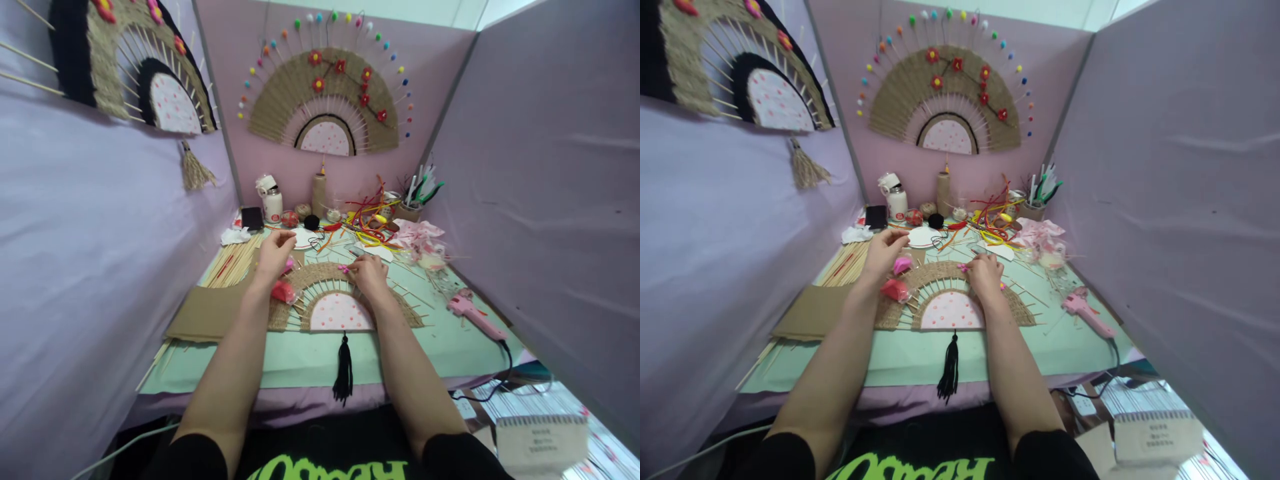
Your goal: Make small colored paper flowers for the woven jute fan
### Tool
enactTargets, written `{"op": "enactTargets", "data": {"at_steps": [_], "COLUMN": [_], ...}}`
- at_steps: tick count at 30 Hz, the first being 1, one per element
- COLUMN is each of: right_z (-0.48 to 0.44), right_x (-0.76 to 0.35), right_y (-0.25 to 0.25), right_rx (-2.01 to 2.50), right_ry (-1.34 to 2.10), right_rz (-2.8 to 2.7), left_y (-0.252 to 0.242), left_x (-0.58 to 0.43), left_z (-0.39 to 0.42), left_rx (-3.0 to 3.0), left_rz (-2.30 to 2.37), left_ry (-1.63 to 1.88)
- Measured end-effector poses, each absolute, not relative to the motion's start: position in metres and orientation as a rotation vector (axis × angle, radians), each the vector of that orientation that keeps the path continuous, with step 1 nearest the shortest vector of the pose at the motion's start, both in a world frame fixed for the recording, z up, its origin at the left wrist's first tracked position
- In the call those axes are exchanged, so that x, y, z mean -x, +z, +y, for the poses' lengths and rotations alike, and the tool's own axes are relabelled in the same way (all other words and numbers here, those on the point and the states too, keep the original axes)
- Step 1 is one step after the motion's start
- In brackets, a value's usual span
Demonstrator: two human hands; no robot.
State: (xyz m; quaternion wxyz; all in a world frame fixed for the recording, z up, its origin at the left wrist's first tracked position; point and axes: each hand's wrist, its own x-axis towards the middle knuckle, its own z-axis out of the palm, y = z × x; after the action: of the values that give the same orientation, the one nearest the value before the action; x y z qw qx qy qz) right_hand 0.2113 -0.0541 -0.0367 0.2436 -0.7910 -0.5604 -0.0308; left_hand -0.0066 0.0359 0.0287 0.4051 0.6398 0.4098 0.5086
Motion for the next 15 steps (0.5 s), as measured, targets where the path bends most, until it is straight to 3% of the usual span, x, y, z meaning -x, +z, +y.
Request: {"op": "enactTargets", "data": {"at_steps": [4,10,15], "right_z": [-0.052,-0.050,-0.048], "right_x": [-0.209,-0.202,-0.194], "right_y": [-0.036,-0.037,-0.035], "right_rx": [2.160,2.096,1.844], "right_ry": [-0.074,-0.034,0.009], "right_rz": [-1.540,-1.570,-1.559], "left_y": [0.023,0.004,-0.005], "left_x": [0.036,0.041,0.028], "left_z": [0.059,0.064,0.063], "left_rx": [-2.193,-2.409,-2.223], "left_rz": [1.384,1.535,1.290], "left_ry": [0.899,0.376,0.836]}}
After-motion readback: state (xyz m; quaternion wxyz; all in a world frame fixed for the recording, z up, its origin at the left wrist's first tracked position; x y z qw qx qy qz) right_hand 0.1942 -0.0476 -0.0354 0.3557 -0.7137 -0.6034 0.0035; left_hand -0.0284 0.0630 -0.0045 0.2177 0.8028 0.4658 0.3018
